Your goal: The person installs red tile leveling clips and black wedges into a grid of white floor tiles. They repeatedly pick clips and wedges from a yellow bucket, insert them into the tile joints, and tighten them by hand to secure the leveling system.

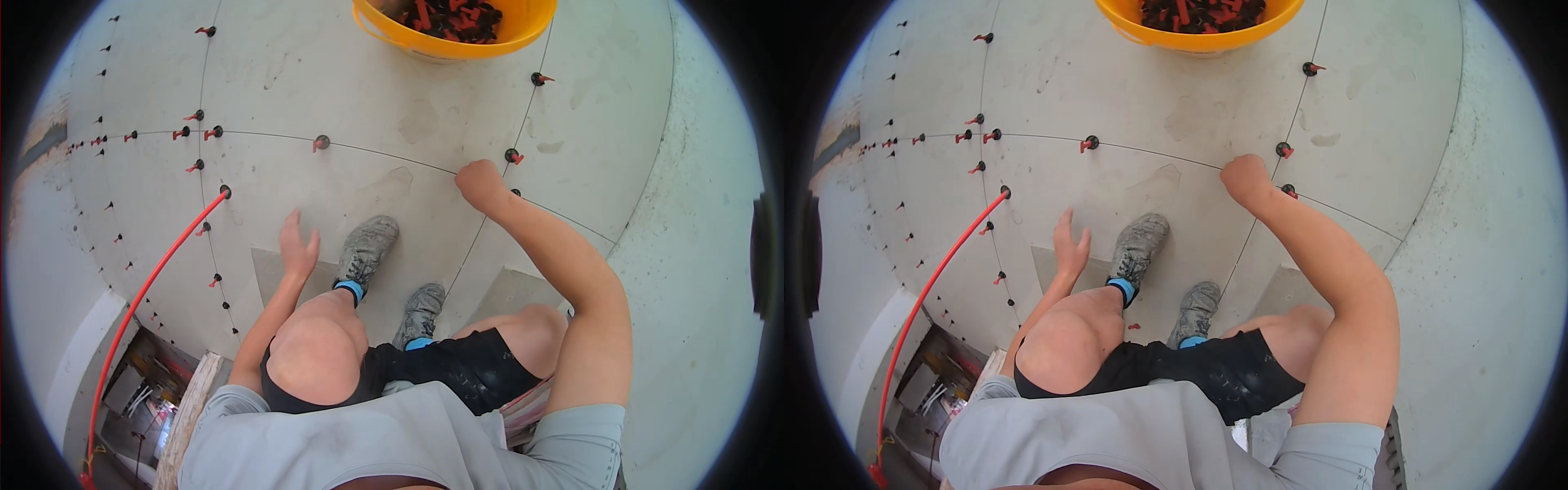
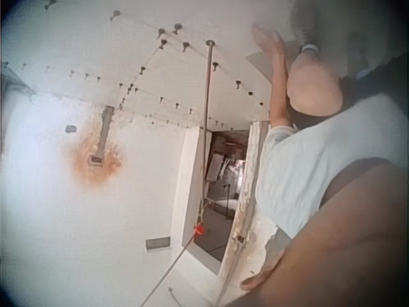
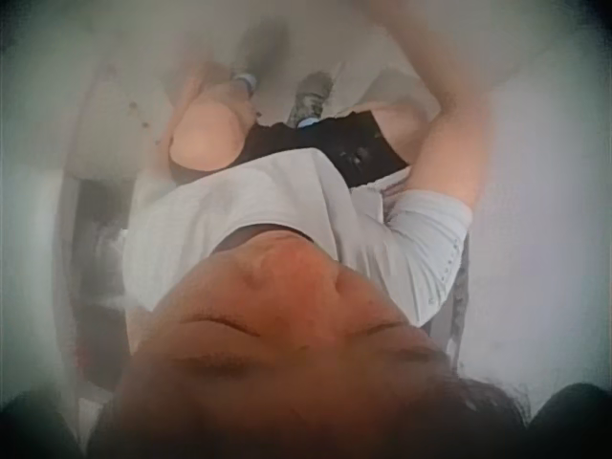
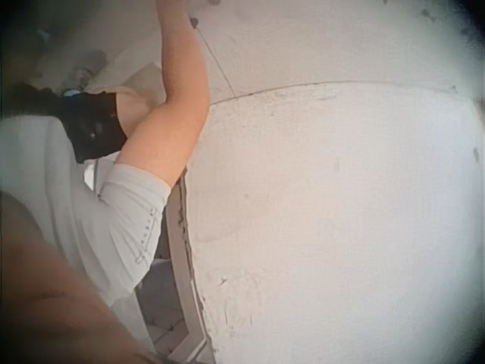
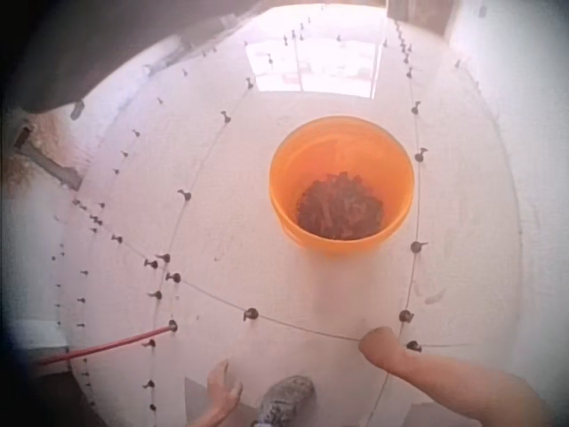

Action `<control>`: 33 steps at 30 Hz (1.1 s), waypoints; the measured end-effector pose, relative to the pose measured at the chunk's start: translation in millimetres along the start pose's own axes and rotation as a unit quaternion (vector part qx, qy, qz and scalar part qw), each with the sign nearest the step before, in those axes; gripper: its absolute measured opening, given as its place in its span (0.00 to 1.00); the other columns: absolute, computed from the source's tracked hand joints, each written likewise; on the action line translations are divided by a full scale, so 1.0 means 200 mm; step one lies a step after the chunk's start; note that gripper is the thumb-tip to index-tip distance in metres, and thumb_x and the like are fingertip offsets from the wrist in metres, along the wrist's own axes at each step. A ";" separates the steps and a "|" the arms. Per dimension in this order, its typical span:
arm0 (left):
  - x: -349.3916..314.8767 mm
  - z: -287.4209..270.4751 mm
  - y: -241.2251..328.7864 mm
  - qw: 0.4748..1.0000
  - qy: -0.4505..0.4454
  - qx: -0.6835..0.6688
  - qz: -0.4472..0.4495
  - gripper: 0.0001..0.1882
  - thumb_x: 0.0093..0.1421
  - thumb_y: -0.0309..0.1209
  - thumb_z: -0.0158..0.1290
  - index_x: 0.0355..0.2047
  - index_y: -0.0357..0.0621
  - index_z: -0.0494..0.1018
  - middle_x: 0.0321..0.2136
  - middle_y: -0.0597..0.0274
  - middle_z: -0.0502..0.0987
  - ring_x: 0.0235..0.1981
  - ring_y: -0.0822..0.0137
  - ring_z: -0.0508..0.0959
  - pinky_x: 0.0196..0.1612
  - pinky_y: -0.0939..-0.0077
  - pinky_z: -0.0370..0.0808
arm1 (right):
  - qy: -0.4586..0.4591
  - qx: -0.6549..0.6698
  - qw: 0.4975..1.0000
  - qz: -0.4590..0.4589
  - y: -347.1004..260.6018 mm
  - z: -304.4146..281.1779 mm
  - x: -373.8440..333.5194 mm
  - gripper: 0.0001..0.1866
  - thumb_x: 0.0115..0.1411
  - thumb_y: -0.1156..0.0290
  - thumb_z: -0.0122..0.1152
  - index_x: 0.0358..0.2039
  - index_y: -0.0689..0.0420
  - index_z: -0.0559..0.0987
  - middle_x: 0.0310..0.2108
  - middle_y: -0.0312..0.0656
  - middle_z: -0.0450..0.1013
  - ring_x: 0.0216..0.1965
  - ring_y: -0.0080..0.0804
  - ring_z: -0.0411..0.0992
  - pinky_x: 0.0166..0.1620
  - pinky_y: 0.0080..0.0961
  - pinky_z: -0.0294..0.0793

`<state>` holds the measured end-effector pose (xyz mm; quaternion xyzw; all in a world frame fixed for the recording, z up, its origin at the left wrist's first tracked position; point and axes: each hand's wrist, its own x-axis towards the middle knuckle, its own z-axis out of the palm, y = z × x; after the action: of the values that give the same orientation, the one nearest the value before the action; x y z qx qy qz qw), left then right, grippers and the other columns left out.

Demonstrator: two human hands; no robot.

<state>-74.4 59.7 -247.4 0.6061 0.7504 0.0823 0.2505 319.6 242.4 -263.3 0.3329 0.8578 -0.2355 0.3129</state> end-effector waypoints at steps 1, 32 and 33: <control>-0.10 -0.03 -0.06 0.999 0.003 0.016 -0.036 0.32 0.55 0.31 0.56 0.60 0.33 0.63 0.58 0.41 0.67 0.60 0.45 0.66 0.63 0.55 0.61 | 0.008 0.022 1.000 0.020 0.00 0.00 -0.01 0.06 0.50 0.72 0.60 0.26 0.54 0.84 0.31 0.43 0.80 0.35 0.41 0.80 0.32 0.36 0.77; 0.54 -0.11 -0.02 1.000 -0.005 -0.028 0.012 0.30 0.61 0.41 0.53 0.60 0.40 0.65 0.58 0.48 0.69 0.60 0.51 0.67 0.61 0.58 0.62 | 0.024 0.109 0.991 0.069 0.08 0.08 -0.03 0.16 0.60 0.63 0.52 0.25 0.59 0.81 0.27 0.53 0.77 0.33 0.48 0.78 0.35 0.42 0.76; 0.62 -0.12 -0.05 0.998 0.007 0.034 0.055 0.32 0.61 0.42 0.53 0.62 0.41 0.64 0.61 0.49 0.66 0.62 0.49 0.64 0.63 0.57 0.59 | 0.043 0.162 0.978 0.127 0.03 0.06 -0.05 0.18 0.62 0.61 0.51 0.24 0.60 0.81 0.27 0.53 0.77 0.33 0.50 0.77 0.36 0.43 0.76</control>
<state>-112.3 179.0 -264.8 0.6537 0.7202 0.0747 0.2199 333.0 234.9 -265.5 0.4956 0.7712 -0.3154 0.2452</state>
